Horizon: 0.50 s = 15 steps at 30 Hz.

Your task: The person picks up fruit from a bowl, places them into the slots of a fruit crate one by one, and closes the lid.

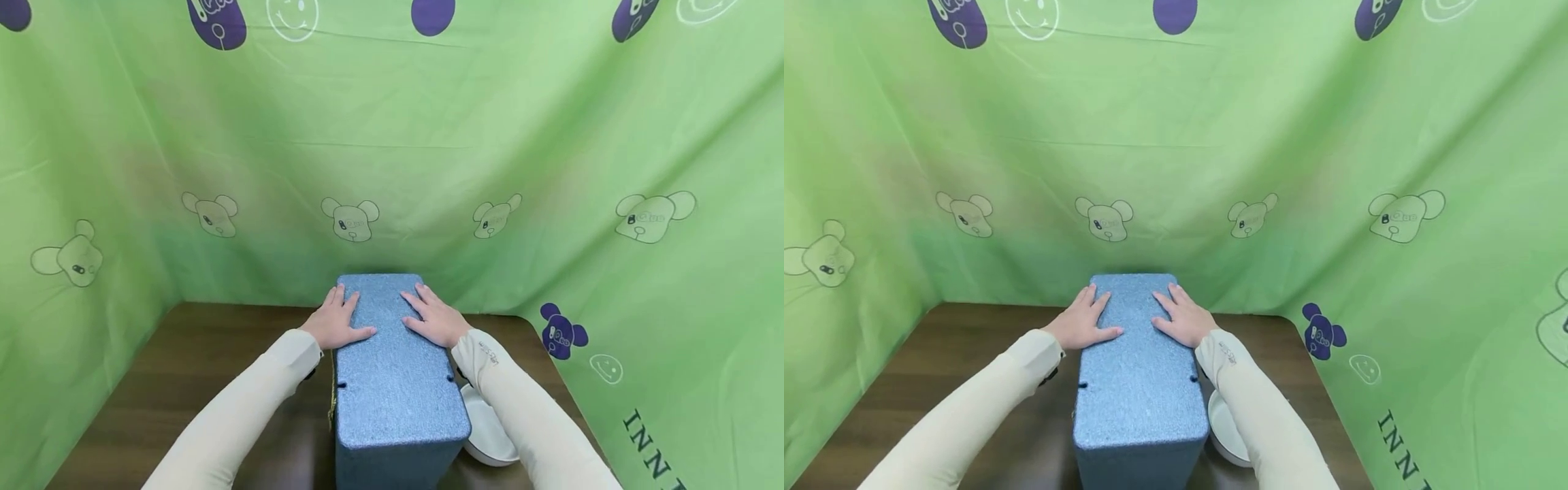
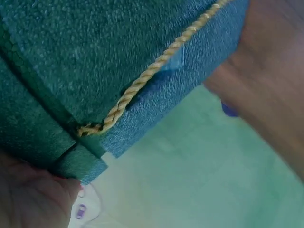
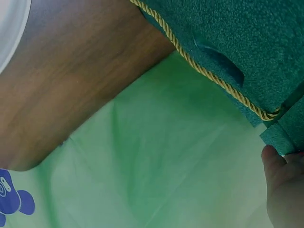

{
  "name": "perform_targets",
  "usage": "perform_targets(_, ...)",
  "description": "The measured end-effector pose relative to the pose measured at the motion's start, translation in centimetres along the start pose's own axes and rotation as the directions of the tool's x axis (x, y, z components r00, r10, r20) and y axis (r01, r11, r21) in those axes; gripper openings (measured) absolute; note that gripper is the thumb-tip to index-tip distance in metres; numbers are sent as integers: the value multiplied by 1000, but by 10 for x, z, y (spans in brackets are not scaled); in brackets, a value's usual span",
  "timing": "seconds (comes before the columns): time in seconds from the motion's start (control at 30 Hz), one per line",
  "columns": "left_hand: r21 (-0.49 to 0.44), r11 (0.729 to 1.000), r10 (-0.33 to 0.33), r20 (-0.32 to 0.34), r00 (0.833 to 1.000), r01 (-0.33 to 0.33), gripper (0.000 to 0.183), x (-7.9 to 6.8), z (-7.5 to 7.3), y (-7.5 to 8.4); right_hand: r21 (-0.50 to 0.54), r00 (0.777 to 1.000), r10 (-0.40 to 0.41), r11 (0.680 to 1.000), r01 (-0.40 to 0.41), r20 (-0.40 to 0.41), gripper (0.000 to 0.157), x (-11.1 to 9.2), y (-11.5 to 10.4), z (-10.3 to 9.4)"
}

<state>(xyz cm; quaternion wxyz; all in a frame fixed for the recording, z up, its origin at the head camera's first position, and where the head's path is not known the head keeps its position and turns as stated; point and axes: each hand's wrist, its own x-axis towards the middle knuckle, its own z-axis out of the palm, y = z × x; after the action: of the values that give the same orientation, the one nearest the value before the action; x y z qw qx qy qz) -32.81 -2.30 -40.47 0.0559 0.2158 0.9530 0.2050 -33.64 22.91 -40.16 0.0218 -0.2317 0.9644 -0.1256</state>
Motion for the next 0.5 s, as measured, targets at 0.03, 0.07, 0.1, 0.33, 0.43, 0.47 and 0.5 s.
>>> perform_targets(0.03, -9, 1000, 2, -8, 1000, -2, 87, 1, 0, -2, 7, 1000, -6, 1000, 6, -7, 64, 1, 0, -1)
perform_targets(0.07, -15, 1000, 4, -17, 1000, -4, 86, 1, 0, -3, 14, 1000, -10, 1000, 10, -12, 63, 2, -1, -2)
perform_targets(0.1, -19, 1000, 6, -24, 1000, -7, 87, 1, 1, -5, 18, 1000, -10, 1000, 10, -13, 63, 3, -1, -2)
perform_targets(0.33, 0, 1000, 19, -48, 999, -19, 86, -3, 8, -6, 39, 1000, 10, 999, -10, -2, 61, -2, -4, 1)
perform_targets(0.43, 10, 1000, 14, -51, 999, -14, 86, -4, 7, -2, 47, 1000, 26, 999, -25, -7, 62, -2, -4, 0)
perform_targets(0.47, 12, 1000, 14, -55, 998, -14, 86, -4, 6, -1, 49, 999, 30, 998, -30, -13, 63, -1, -3, -1)
perform_targets(0.5, 17, 1000, 15, -59, 998, -14, 87, -3, 5, 0, 50, 999, 35, 998, -34, -19, 64, 0, -3, -2)
